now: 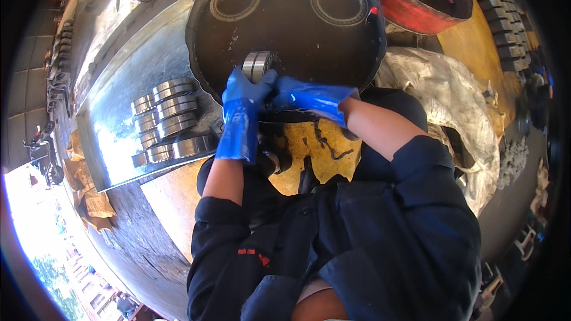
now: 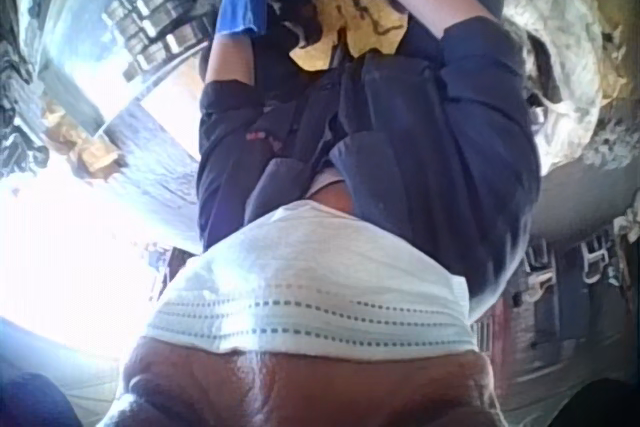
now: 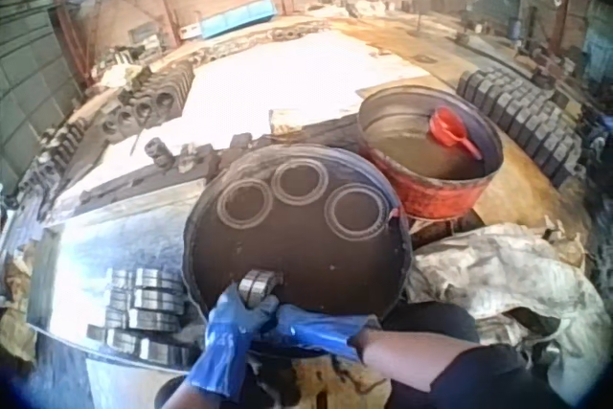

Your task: The person washes metal bearings in a container of liquid by hand, rotating and rubbing the components, and places the cleaned bearings onto a metal tray.

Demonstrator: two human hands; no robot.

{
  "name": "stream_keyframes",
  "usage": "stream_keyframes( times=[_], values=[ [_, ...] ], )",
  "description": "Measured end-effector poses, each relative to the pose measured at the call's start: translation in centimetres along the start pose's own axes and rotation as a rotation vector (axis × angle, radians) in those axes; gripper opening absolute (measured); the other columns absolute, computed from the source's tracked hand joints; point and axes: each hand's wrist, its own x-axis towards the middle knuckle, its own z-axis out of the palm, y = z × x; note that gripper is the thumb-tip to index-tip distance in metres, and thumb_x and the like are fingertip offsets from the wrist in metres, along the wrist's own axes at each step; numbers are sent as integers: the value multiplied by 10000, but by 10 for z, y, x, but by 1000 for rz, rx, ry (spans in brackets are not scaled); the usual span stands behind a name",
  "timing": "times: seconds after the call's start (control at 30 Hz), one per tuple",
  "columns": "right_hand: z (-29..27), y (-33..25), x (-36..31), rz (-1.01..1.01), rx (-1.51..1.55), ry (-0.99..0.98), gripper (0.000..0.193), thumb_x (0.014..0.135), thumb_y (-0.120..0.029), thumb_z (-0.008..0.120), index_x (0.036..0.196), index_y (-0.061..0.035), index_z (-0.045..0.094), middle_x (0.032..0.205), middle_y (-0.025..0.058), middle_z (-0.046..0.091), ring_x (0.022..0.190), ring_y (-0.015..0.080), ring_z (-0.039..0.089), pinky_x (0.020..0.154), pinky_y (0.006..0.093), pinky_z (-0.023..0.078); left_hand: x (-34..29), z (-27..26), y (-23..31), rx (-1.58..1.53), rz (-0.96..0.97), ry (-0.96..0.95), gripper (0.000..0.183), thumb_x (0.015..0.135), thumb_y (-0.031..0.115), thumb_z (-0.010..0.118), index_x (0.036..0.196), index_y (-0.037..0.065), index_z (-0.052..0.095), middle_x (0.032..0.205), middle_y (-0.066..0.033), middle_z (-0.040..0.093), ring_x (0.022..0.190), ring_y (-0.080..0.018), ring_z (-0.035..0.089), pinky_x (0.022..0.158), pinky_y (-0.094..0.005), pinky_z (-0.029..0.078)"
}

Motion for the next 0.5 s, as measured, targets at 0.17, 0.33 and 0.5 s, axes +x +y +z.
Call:
stream_keyframes(
  times=[0.17,0.33,0.5],
  values=[
    [4,26,29,-103,-367,-257,368,832,-139,726,1183,-28,726,1074,187,754,993,320,722,840,431,544,-1,6,-6,142,-78,39,947,805,633,768,1474,13,513,1373,-294,639,1234,-460,653,1051,-493,534],
    [-4,64,58,59,-251,-333,259,926,-200,697,1113,-22,721,971,144,757,864,258,731,730,391,559,13,1,-7,65,7,-22,1014,792,693,762,1507,27,490,1393,-291,629,1263,-446,643,1063,-478,527],
    [2,55,63,256,33,-328,245,965,-216,677,1104,-20,723,968,132,756,858,243,724,726,375,558,27,-7,-24,0,26,-94,1038,772,755,754,1504,63,504,1383,-276,641,1267,-431,645,1069,-469,523]
  ],
)
